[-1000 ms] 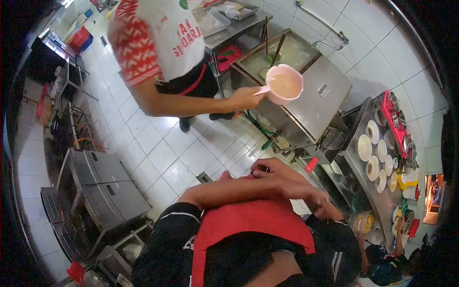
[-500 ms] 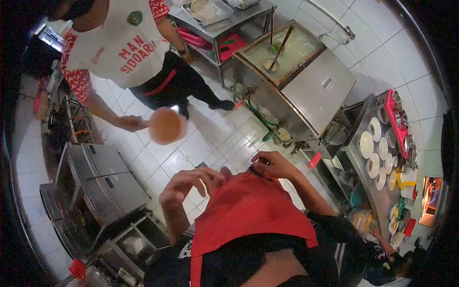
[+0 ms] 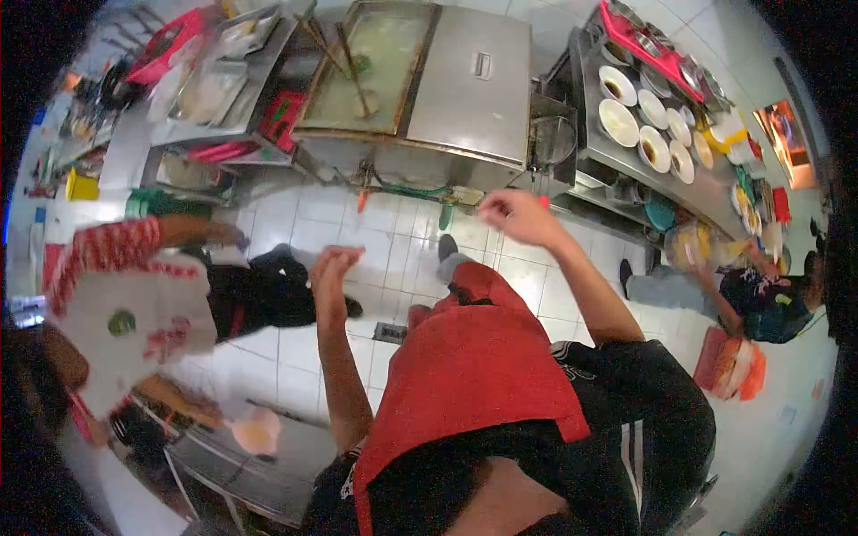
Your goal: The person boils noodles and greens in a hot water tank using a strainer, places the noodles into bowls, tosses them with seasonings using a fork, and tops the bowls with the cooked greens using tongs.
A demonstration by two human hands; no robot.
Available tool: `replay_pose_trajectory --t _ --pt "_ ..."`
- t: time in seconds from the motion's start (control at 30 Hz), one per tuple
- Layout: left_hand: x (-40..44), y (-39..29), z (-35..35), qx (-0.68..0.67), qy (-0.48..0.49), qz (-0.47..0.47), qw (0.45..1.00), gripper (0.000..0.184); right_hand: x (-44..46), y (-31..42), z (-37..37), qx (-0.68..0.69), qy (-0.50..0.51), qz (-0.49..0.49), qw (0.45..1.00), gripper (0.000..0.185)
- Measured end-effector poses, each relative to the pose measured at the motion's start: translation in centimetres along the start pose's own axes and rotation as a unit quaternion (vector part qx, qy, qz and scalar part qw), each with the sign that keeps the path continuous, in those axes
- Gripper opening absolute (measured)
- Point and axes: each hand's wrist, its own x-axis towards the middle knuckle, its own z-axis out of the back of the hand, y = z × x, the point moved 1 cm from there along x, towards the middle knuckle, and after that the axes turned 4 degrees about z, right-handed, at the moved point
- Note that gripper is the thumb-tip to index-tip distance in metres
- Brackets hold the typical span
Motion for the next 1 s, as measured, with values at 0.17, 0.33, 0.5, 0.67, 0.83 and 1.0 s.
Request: replay_pose_trajectory --t 0.17,0.33,0.5,0.67,0.83,1.0 --pt "13.0 -4.6 -2.2 0.018 -0.053 -0.141 0.988 0.026 4.1 -15.1 5.5 -0.077 -0.224 -0.06 0.97 0.02" --pt "28.2 -8.5 -6.8 0.208 -0.084 -0.283 0.932 0.055 7.7 -19.7 5.0 -0.286 -0.072 -0.164 0.941 0.043" --pt "30.5 -5.6 -12.6 0.388 -0.105 -0.19 0.896 0.03 10.0 -23.1 4.4 -0.314 -0.051 -0.239 0.918 0.065" --pt "28.8 -1.2 -8.2 0.418 0.095 -0.393 0.814 0.011 10.8 -22.3 6.0 -0.301 -0.06 -0.288 0.907 0.066" --pt "32.2 -2.8 -2.2 0.325 -0.02 -0.242 0.914 0.023 12.1 -23.1 6.8 -0.246 -0.111 -0.346 0.898 0.064" --pt "30.3 -3.3 -4.0 0.332 0.144 -0.345 0.866 0.017 10.2 -32.6 10.2 -0.29 -0.212 -0.316 0.878 0.051"
